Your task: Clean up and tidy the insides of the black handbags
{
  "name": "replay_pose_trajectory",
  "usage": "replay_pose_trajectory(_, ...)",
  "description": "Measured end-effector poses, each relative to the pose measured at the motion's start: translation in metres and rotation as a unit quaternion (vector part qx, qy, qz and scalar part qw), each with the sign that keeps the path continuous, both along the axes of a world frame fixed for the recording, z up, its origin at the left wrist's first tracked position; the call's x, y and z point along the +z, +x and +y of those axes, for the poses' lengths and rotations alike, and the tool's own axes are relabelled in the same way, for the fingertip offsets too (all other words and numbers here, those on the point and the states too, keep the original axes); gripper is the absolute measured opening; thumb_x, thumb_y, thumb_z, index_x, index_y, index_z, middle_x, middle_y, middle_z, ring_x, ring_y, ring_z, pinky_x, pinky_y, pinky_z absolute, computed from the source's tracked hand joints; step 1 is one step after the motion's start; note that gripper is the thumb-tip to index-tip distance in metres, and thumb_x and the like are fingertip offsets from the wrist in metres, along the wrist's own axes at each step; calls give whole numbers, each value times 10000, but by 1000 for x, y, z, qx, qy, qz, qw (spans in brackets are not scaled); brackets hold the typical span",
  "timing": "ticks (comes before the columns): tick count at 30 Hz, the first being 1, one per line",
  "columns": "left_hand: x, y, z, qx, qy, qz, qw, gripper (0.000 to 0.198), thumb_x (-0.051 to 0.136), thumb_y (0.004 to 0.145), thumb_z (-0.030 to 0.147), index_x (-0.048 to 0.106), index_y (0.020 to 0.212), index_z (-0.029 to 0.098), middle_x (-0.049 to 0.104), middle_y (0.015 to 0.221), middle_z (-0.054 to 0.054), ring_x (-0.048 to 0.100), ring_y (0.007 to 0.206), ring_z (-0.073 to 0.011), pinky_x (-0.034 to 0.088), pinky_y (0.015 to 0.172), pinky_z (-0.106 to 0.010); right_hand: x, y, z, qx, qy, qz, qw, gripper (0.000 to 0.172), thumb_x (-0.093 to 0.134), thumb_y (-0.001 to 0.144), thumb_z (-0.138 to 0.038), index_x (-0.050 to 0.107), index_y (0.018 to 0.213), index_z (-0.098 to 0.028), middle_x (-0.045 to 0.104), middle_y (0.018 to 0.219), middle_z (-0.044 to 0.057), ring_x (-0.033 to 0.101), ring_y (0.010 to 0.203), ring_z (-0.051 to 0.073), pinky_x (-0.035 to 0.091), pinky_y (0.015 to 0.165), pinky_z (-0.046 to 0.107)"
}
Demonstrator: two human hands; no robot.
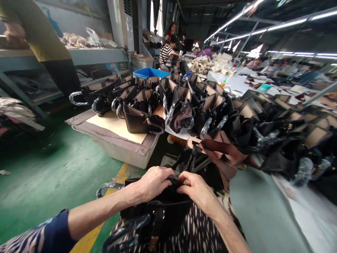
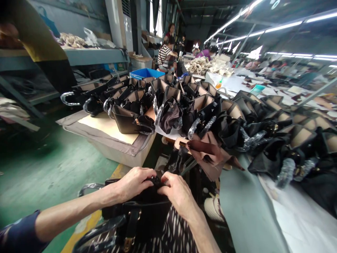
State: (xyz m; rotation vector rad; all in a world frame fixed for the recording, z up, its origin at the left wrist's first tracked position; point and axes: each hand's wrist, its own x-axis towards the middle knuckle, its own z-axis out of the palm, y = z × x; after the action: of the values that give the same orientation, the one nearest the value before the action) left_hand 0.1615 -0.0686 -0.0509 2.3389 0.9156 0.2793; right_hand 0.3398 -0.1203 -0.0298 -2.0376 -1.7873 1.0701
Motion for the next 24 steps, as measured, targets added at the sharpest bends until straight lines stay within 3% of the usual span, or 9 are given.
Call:
replay_pose_trajectory(7,-2,5,3,-57,64,22,996,186,447,827,179,592,930,231,548,923,10,560,763,-114,407,663,-188,-15,8,4,-19,-7,18,1000,90,529,661,-291,538,668,-202,542,597,-52,466,605,113,282,525,204)
replay_pose_trajectory(17,-7,13,3,-6,64,60,996,119,511,785,271,513,724,168,535,826,-2,539,683,-126,405,607,-214,-13,4,4,-27,20,7,999,78,528,657,-281,519,639,-205,521,574,-64,449,588,102,262,519,205)
replay_pose_trajectory(24,-7,14,5,-10,6,-21,1000,79,456,730,104,468,720,181,540,884,7,537,771,-113,408,696,-197,-13,4,4,-36,23,-14,999,89,528,661,-303,525,664,-214,562,638,-53,492,666,120,289,554,207)
